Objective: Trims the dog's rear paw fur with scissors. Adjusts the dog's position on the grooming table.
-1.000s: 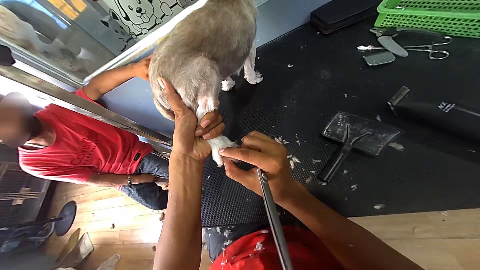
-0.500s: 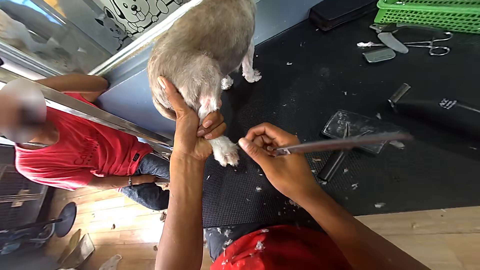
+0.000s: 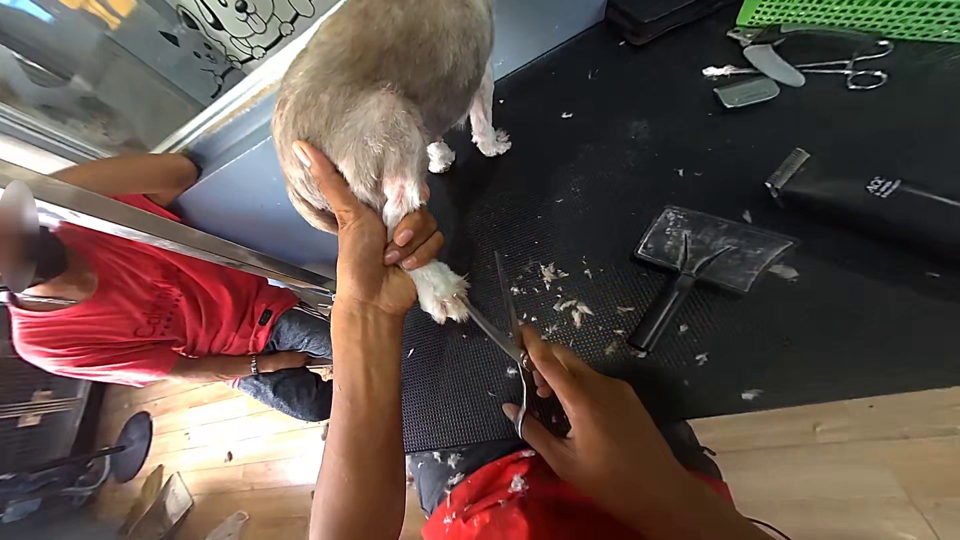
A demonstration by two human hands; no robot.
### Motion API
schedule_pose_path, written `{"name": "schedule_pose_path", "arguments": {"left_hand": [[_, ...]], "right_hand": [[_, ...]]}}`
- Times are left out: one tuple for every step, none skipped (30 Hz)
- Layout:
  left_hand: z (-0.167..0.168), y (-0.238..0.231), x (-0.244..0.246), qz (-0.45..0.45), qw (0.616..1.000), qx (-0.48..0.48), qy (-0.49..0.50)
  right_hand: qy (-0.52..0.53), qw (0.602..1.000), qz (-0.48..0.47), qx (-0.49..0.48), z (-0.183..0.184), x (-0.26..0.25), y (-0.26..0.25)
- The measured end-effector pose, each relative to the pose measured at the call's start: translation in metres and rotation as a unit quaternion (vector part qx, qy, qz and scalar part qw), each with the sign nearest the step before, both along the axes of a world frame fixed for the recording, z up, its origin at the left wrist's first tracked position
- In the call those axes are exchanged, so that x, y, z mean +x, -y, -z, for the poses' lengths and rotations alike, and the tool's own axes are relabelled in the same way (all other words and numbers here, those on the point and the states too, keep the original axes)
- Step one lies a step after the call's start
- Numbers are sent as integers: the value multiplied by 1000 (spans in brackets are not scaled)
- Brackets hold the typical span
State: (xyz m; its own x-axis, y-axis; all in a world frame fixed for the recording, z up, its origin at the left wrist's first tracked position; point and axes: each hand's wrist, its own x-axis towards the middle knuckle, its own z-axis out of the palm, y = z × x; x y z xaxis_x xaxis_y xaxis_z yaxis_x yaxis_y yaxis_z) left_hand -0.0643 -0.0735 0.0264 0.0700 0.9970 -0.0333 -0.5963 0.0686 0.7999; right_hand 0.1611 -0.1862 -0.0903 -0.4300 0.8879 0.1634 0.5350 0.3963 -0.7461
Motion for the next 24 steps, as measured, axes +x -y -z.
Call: {"name": "schedule_pose_path", "arguments": {"left_hand": [[0,0,0,-1,1000,2,-3],[0,0,0,0,1000,6,-5],[0,0,1,2,1000,8,-6],[0,-1,1,1,1000,10,-7],[0,0,2,0,1000,11,-7],[1,-1,2,2,1000,14,-7],[1,-1,2,4,1000,14,-4],[1,-1,1,5,1000,13,-3],[1,-1,1,5,1000,13,-4],[1,-1,1,6,1000,13,-3],[1,-1,1,6,1000,14,-1],[1,-1,2,6,1000,14,-2],[1,-1,2,6,1000,15,-1],[1,0,2,6,1000,15,-1],[1,0,2,5,1000,14,-3],[1,0,3,4,1000,11,-4],[0,0,3,4,1000,9,-6],[0,0,3,5,1000,10,-4],[1,0,2,9,1000,10,0],[1,0,1,12,1000,10,4],[1,0,1,14,1000,7,5],[1,0,1,16,1000,7,5],[1,0,0,17,1000,7,2],[0,1,1,17,1000,6,-1]], "right_hand": [[16,1000,4,11,0,1,2],[29,999,7,21,-1,1,3],[36,999,8,30,-1,1,3],[41,998,9,35,-1,1,3],[44,998,10,39,-1,1,3],[46,998,9,42,0,0,3],[50,998,7,43,0,0,3],[50,998,5,44,0,0,3],[49,998,2,45,1,0,2],[48,998,1,48,1,0,2],[46,998,2,52,1,0,3],[45,998,4,53,1,0,3],[45,998,7,54,1,0,4],[46,997,8,55,1,0,4],[47,997,9,56,1,0,4],[48,997,8,55,1,1,4],[49,997,8,56,1,1,4],[48,997,9,56,1,2,3],[43,998,11,54,2,3,3],[34,998,13,48,2,3,3],[19,999,12,34,2,4,3],[-1,1000,7,11,2,5,2],[-20,1000,-1,-11,2,6,1],[-37,999,-12,-30,2,7,1]]}}
